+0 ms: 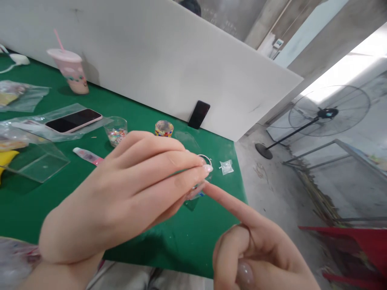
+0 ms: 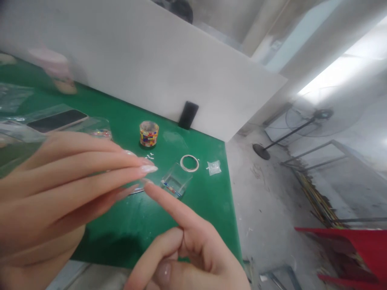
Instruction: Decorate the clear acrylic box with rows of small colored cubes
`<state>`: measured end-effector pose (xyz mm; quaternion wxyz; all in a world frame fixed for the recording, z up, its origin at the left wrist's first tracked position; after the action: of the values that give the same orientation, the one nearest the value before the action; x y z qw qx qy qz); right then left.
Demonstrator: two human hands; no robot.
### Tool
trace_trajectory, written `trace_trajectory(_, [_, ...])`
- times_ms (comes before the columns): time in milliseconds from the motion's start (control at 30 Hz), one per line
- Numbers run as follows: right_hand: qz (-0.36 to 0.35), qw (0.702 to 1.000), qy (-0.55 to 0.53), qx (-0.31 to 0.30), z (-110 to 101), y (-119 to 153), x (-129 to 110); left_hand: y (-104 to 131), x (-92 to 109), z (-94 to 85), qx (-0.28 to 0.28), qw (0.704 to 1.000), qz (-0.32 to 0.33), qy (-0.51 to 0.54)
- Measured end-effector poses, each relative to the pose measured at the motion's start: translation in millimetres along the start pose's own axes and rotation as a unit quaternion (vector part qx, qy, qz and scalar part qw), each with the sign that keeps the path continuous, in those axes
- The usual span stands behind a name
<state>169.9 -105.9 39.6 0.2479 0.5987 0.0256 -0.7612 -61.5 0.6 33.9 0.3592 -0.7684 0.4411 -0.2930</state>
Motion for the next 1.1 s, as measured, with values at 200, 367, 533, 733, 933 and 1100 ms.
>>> trace_trajectory(200, [-0.063,0.982,-0.176,-0.004,20,-9,2,-5,7,-2.0,-0.044,0.999,-0.003,-0.016])
trace_trajectory(367, [-0.004,0.996,-0.081,0.024,14,-5,1,-3,7,-3.1,-0.043,0.998,0.018,-0.042])
trace_trajectory(533, [0.004,0.996,-0.083,0.025,12,-3,13,-2,5,0.4,-0.014,0.999,0.023,-0.031])
trace_trajectory(733, [0.004,0.996,-0.087,0.033,10,2,8,-1,-1,-0.2,0.016,0.999,0.039,-0.017])
trace_trajectory(933, [-0.002,0.996,-0.078,0.030,9,3,2,-2,5,-0.3,-0.064,0.998,0.017,0.015])
trace_trajectory(1100, [-0.049,0.986,-0.159,0.008,18,-4,3,-2,9,-2.1,-0.060,0.998,-0.003,0.022])
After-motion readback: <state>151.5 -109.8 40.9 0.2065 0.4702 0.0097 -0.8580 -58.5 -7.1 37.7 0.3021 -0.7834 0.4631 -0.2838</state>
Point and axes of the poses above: each hand's wrist, its own y-axis away from the middle knuckle, its own z-axis out of the palm, x = y × z, the point moved 1 cm from there along -y, towards the middle knuckle, and after that the axes turned 6 degrees about -z, right-handed, at the moved point
